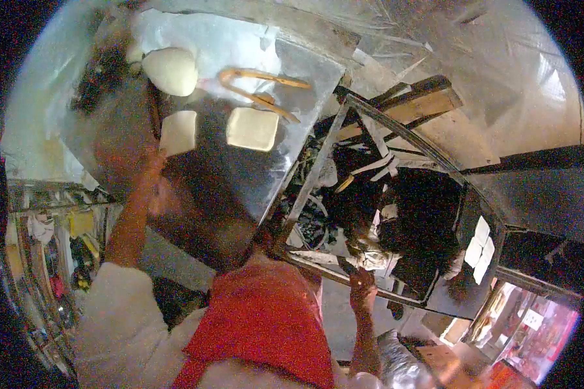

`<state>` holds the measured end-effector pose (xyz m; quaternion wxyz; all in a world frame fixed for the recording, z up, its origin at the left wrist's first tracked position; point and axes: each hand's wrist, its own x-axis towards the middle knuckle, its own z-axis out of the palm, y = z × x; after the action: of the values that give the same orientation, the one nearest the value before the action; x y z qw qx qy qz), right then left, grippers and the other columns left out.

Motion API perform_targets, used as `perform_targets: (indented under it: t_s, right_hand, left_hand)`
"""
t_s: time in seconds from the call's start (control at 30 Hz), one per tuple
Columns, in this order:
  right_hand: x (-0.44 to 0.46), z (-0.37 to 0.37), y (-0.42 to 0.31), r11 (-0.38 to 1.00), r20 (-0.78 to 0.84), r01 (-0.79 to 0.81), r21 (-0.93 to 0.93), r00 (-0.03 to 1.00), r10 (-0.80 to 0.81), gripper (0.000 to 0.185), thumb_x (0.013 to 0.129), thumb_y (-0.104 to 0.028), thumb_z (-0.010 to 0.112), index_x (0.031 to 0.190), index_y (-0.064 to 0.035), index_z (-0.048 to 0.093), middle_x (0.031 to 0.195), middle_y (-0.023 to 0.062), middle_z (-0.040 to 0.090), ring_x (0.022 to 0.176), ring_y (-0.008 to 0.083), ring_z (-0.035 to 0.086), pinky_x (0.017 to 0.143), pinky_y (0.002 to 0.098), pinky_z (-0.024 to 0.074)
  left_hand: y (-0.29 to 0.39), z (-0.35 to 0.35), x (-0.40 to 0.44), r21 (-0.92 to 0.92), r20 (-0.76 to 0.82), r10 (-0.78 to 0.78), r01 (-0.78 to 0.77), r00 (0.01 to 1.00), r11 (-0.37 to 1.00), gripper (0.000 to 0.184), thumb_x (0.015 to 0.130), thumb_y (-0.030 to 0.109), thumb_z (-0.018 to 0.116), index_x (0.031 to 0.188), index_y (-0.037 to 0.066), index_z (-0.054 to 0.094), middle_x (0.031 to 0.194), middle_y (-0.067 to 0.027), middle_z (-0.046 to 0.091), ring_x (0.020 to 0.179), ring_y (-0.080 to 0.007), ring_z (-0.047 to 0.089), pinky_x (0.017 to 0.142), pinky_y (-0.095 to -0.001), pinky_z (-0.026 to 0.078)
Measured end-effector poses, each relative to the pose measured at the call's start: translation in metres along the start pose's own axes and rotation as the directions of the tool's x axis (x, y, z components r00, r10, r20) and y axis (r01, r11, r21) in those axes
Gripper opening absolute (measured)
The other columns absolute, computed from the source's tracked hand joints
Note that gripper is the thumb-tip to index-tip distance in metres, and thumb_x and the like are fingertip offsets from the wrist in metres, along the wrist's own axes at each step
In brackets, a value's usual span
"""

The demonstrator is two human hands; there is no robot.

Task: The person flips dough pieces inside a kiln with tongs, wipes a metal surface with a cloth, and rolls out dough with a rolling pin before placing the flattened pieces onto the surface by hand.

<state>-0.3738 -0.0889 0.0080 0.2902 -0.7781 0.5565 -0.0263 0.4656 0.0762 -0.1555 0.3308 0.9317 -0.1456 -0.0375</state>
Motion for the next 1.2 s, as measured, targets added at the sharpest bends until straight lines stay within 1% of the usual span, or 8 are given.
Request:
perform_targets:
  t_s: [0.13, 0.23, 0.33, 0.53, 0.73, 0.9, 1.03, 1.2]
  right_hand:
    - [0.011, 0.006, -0.028, 0.974, 0.002, 0.163, 0.156, 0.986, -0.165, 0.032, 0.1, -0.02, 0.067, 0.124, 0.0006, 0.067, 0.119, 0.0224, 0.071, 0.104, 0.0377, 0.071, 0.087, 0.0457, 0.0573]
    - [0.014, -0.008, -0.093, 0.993, 0.123, -0.026, 0.117, 0.992, 0.012, 0.032, 0.098, -0.019, 0.068, 0.127, -0.0041, 0.069, 0.119, 0.0191, 0.069, 0.111, 0.0332, 0.067, 0.096, 0.0427, 0.0532]
    - [0.019, 0.007, -0.08, 0.955, 0.055, 0.206, 0.212, 0.973, -0.223, 0.038, 0.096, -0.02, 0.071, 0.128, 0.0003, 0.065, 0.118, 0.0203, 0.069, 0.105, 0.0351, 0.07, 0.089, 0.0435, 0.0563]
    - [0.037, 0.007, -0.11, 0.936, 0.0, 0.277, 0.216, 0.959, -0.284, 0.039, 0.096, -0.021, 0.072, 0.127, 0.0014, 0.065, 0.113, 0.0212, 0.07, 0.1, 0.036, 0.071, 0.085, 0.0422, 0.0568]
    - [0.073, -0.038, -0.123, 0.754, 0.031, 0.01, 0.657, 0.999, -0.041, 0.061, 0.104, -0.043, 0.059, 0.141, 0.0046, 0.055, 0.128, 0.0227, 0.067, 0.118, 0.0367, 0.065, 0.101, 0.046, 0.0507]
    - [0.057, -0.141, -0.098, -0.275, 0.114, -0.124, 0.953, 0.992, -0.052, 0.087, 0.1, -0.069, 0.049, 0.153, -0.0001, 0.044, 0.15, 0.0174, 0.055, 0.134, 0.0292, 0.056, 0.115, 0.0453, 0.0421]
    - [-0.006, -0.162, -0.01, -0.213, 0.066, -0.086, 0.973, 0.993, -0.1, 0.07, 0.093, -0.038, 0.077, 0.148, -0.0029, 0.051, 0.137, 0.0123, 0.064, 0.124, 0.0225, 0.063, 0.105, 0.0399, 0.052]
    - [-0.055, -0.104, 0.125, -0.231, 0.374, -0.314, 0.921, 0.88, 0.294, 0.042, 0.095, -0.011, 0.073, 0.134, -0.0047, 0.059, 0.121, 0.0083, 0.067, 0.112, 0.0193, 0.064, 0.102, 0.0362, 0.0524]
  left_hand:
    - [0.045, -0.005, -0.028, -0.203, 0.209, -0.24, 0.282, 0.948, 0.938, 0.041, 0.089, 0.031, 0.071, 0.118, 0.004, 0.059, 0.111, -0.015, 0.067, 0.1, -0.0318, 0.065, 0.088, -0.0438, 0.053]
    - [0.057, -0.012, -0.023, 0.152, 0.168, -0.022, -0.004, 0.985, 0.988, 0.033, 0.089, 0.028, 0.07, 0.109, 0.005, 0.058, 0.103, -0.0124, 0.066, 0.098, -0.0293, 0.064, 0.087, -0.0436, 0.053]
    - [0.128, -0.034, -0.043, 0.284, 0.127, 0.011, -0.047, 0.992, 0.958, 0.028, 0.09, 0.025, 0.068, 0.108, 0.006, 0.058, 0.098, -0.008, 0.063, 0.095, -0.025, 0.063, 0.084, -0.0415, 0.052]
    - [0.261, -0.036, -0.102, -0.685, 0.283, 0.287, -0.017, 0.915, 0.728, 0.014, 0.096, 0.007, 0.053, 0.109, 0.007, 0.058, 0.101, -0.0066, 0.062, 0.096, -0.0197, 0.063, 0.084, -0.0372, 0.054]
    - [0.455, -0.076, -0.268, -0.76, 0.637, 0.516, 0.35, 0.573, 0.548, 0.012, 0.092, 0.008, 0.058, 0.103, 0.009, 0.054, 0.097, -0.0023, 0.055, 0.08, -0.0139, 0.057, 0.077, -0.0312, 0.055]
    - [0.512, -0.037, -0.372, -0.48, 0.732, 0.681, 0.688, -0.029, 0.545, 0.015, 0.085, 0.011, 0.059, 0.099, 0.009, 0.055, 0.092, -0.0012, 0.055, 0.088, -0.016, 0.059, 0.075, -0.03, 0.049]
    - [0.52, 0.015, -0.514, -0.345, 0.872, 0.482, 0.803, 0.083, 0.487, 0.028, 0.09, 0.02, 0.063, 0.114, 0.006, 0.064, 0.109, -0.0092, 0.067, 0.1, -0.0195, 0.065, 0.091, -0.0348, 0.054]
    - [0.481, 0.12, -0.667, 0.117, 0.859, 0.408, 0.894, -0.309, 0.432, 0.034, 0.099, 0.035, 0.06, 0.119, 0.009, 0.069, 0.109, -0.0118, 0.074, 0.097, -0.0297, 0.071, 0.09, -0.0453, 0.059]
